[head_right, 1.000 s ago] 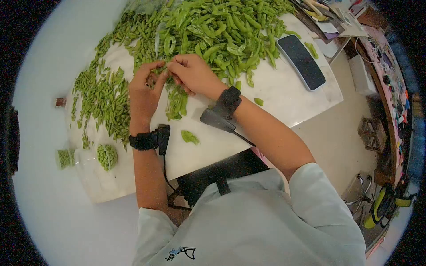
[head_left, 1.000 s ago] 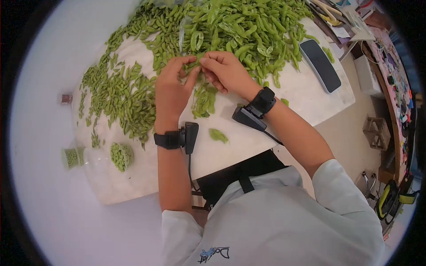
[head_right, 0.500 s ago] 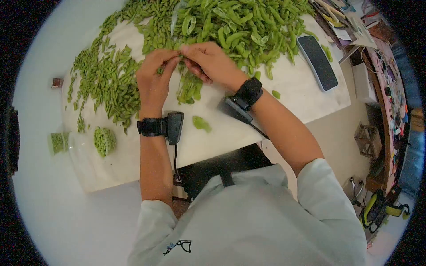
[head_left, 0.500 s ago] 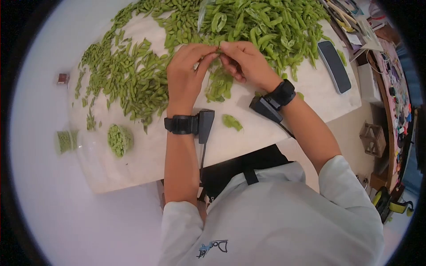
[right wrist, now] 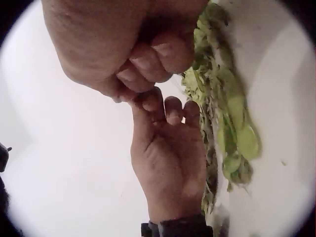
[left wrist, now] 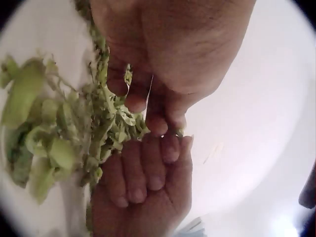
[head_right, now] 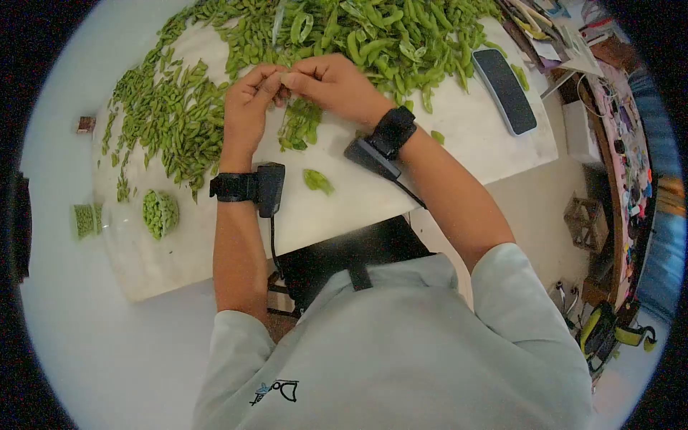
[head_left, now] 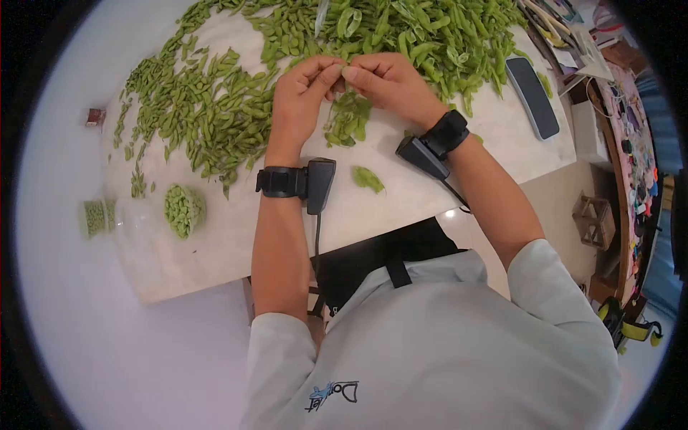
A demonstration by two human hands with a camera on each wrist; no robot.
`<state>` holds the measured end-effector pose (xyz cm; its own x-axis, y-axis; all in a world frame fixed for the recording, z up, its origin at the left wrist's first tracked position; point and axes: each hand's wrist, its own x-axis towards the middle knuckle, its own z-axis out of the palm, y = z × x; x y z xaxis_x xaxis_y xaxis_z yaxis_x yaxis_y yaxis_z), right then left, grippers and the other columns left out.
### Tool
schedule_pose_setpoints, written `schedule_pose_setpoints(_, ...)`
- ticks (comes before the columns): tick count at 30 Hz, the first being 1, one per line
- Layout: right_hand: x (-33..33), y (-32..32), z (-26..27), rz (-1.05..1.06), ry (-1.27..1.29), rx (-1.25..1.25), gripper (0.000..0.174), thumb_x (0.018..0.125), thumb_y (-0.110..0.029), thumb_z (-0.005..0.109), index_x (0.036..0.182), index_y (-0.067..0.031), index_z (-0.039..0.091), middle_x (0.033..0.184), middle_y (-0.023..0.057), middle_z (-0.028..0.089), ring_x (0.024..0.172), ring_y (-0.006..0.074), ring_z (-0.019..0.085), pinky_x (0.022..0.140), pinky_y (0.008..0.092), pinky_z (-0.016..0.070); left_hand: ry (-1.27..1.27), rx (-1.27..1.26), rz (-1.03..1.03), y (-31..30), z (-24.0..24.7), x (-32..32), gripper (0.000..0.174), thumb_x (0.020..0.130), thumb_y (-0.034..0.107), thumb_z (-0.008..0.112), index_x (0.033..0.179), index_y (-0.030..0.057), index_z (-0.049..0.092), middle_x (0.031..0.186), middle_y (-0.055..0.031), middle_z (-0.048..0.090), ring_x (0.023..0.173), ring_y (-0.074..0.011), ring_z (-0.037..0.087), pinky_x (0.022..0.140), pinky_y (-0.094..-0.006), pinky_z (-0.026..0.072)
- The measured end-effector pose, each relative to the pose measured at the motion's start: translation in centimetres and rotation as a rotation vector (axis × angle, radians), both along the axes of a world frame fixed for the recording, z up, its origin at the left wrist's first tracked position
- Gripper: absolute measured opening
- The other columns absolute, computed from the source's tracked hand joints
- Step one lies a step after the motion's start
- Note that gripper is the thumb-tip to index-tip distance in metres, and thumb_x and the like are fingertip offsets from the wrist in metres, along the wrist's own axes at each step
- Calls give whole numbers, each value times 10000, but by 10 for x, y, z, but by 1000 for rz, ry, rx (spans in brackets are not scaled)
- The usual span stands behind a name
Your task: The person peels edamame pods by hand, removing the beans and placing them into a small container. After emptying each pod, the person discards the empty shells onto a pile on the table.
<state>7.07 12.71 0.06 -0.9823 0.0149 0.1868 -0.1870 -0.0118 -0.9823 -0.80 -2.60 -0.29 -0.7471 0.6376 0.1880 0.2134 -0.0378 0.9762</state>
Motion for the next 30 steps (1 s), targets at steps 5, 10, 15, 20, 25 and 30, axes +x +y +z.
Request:
schedule_pose_setpoints(5,0,1,1,-15,57,49,299,913,-250,567,761,8,577,607,-42,489,585,40,417,532,213,352,-177,170,3,5,-6,0,232,936,221,538,1028,12,578,823,-11,567,744,-95,501,675,-241,414)
schedule_pose_setpoints(10,3,3,5,-9,39,144,215,897,-195,583,836,5,631,619,-4,552,589,47,474,551,224,409,-428,597,17,-6,-6,-14,264,961,272,491,1087,44,529,917,-8,491,817,-122,450,748,-272,383)
schedule_pose_setpoints(15,-9,9,-1,-482,244,250,208,890,-186,588,981,-3,623,641,15,575,582,73,524,540,243,444,-453,556,-45,-2,-2,-8,263,971,260,466,1103,38,517,924,-11,484,801,-128,435,749,-284,373)
schedule_pose_setpoints(20,-4,11,5,-522,170,69,226,910,-215,568,1022,-20,591,657,12,568,586,68,529,527,229,436,-439,517,-22,5,-12,-8,247,966,189,475,1144,22,512,960,-13,502,813,-119,445,760,-279,381)
schedule_pose_setpoints(25,-1,-2,4,-175,-15,13,223,926,-251,552,941,-31,587,623,-14,532,566,42,495,490,200,386,-285,321,-5,3,-8,-3,234,943,115,509,1138,-11,543,923,-14,543,771,-110,472,737,-258,400)
schedule_pose_setpoints(30,-1,-3,2,-91,-32,-28,205,926,-243,553,882,-45,579,603,-25,519,528,32,458,469,195,358,-221,239,55,7,-9,2,256,895,118,589,1120,-2,609,935,-17,608,766,-78,494,711,-216,414)
